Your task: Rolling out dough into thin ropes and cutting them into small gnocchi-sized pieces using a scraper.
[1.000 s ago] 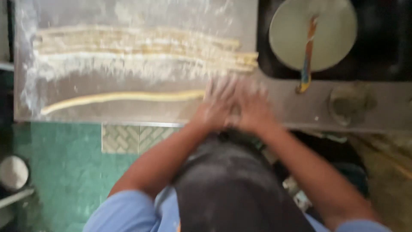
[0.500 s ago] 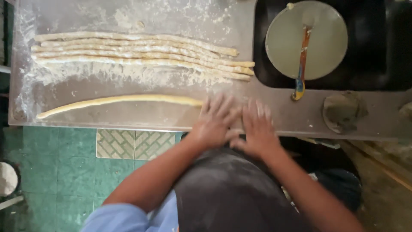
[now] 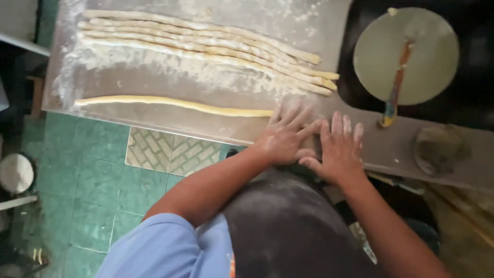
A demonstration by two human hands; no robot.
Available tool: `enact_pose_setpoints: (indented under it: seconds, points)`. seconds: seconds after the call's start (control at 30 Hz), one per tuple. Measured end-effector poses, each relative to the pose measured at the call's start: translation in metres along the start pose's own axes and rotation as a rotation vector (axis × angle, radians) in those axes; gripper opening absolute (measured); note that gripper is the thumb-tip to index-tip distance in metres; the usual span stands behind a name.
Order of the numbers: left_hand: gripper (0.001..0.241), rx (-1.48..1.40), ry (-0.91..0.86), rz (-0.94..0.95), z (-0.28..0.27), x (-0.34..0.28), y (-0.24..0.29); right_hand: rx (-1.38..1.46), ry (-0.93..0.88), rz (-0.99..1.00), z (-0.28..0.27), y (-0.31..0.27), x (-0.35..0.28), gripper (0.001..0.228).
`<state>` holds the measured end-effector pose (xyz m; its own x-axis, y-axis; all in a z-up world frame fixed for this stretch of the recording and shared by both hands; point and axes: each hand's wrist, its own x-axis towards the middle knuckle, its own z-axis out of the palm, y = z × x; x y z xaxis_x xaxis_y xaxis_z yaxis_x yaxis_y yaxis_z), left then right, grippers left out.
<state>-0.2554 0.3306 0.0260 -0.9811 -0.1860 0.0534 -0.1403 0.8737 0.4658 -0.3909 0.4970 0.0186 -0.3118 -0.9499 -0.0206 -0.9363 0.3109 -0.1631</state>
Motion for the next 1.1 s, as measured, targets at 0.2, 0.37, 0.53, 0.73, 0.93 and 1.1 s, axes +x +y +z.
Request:
enact_pose_setpoints:
  seconds: [0.2,0.37,0.53,0.73,0.93,1.1]
  points:
    - [0.086,0.082,0.096,-0.281,-0.031,-0.059,-0.027,0.125,-0.006,-0.216,0.011,-0.019,0.025,0.100]
    - [0.096,0.134,0.023,-0.395,-0.050,-0.058,-0.075,0.079,-0.062,-0.188,0.017,-0.028,0.036,0.099]
    - [0.094,0.230,-0.010,-0.327,-0.057,-0.087,-0.079,0.038,0.003,-0.180,0.021,-0.031,0.038,0.097]
    - [0.087,0.236,0.107,-0.577,-0.069,-0.210,-0.158,0.098,0.080,-0.284,0.024,-0.094,0.066,0.089]
    - [0.094,0.253,0.032,-0.835,-0.169,-0.211,-0.253,-0.148,-0.216,-0.045,0.000,-0.178,0.144,0.104]
    - [0.092,0.200,0.155,-0.688,-0.192,-0.228,-0.284,0.327,-0.034,-0.215,0.044,-0.220,0.161,0.081]
